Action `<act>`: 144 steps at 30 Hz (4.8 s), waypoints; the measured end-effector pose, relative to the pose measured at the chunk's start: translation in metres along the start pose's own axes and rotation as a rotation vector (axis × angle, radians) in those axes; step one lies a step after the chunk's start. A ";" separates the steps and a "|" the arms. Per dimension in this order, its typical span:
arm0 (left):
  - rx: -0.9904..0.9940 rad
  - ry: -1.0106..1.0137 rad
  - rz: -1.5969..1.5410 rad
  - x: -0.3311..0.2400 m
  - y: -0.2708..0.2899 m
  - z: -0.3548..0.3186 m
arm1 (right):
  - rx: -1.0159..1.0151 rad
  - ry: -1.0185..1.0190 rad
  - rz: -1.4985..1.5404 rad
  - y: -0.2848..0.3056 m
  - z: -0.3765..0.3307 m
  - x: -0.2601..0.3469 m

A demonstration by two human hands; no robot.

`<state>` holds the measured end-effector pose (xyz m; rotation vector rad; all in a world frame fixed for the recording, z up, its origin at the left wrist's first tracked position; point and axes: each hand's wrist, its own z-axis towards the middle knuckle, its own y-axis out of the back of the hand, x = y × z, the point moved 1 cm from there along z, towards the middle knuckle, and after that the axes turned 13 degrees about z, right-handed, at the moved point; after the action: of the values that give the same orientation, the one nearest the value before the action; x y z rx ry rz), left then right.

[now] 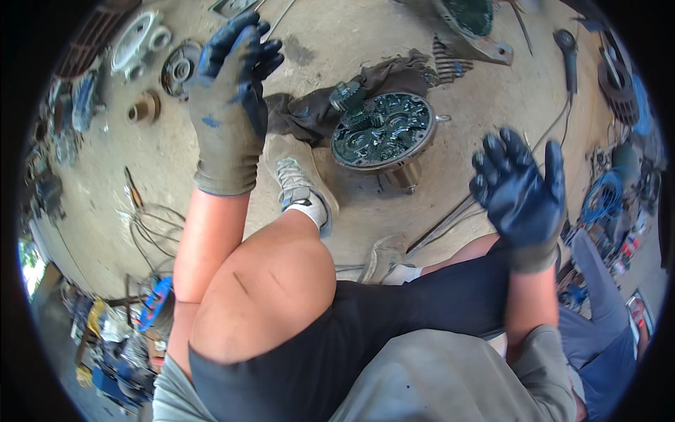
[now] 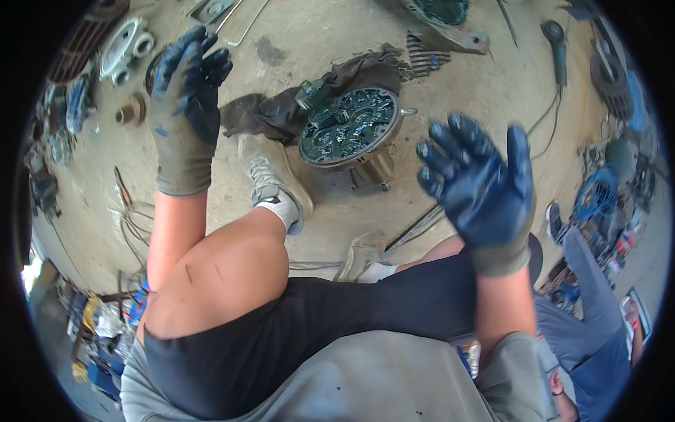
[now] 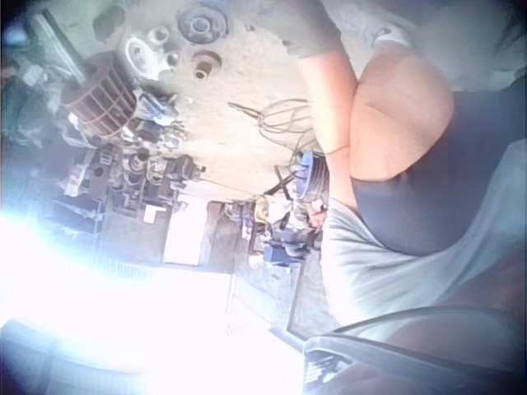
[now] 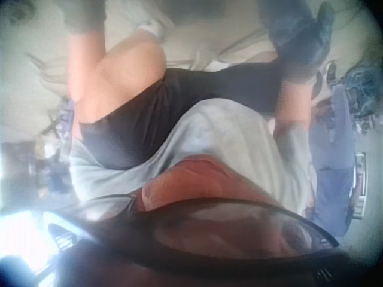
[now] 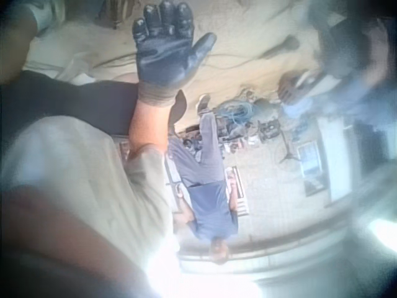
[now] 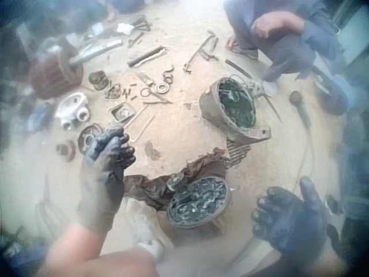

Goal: The person wipes a greased mechanical assembly with a rag, repeatedly cleaning the surface and wiping their gloved hands. They handle the part and rag multiple times, rotating the assembly to access different areas.

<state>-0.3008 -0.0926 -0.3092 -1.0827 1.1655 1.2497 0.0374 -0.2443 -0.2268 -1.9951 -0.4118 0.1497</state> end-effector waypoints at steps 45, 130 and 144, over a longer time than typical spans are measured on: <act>0.040 0.265 -0.025 -0.019 0.004 -0.039 | -0.347 0.019 -0.191 0.039 -0.011 -0.046; 1.049 0.073 0.917 0.128 -0.069 0.034 | -0.482 0.151 -0.399 0.056 -0.023 -0.051; 1.146 0.021 0.919 0.115 -0.084 0.039 | -0.487 0.123 -0.416 0.056 -0.016 -0.053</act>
<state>-0.2181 -0.0440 -0.4216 0.3544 2.0967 0.8857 0.0050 -0.2992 -0.2736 -2.3216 -0.8319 -0.3656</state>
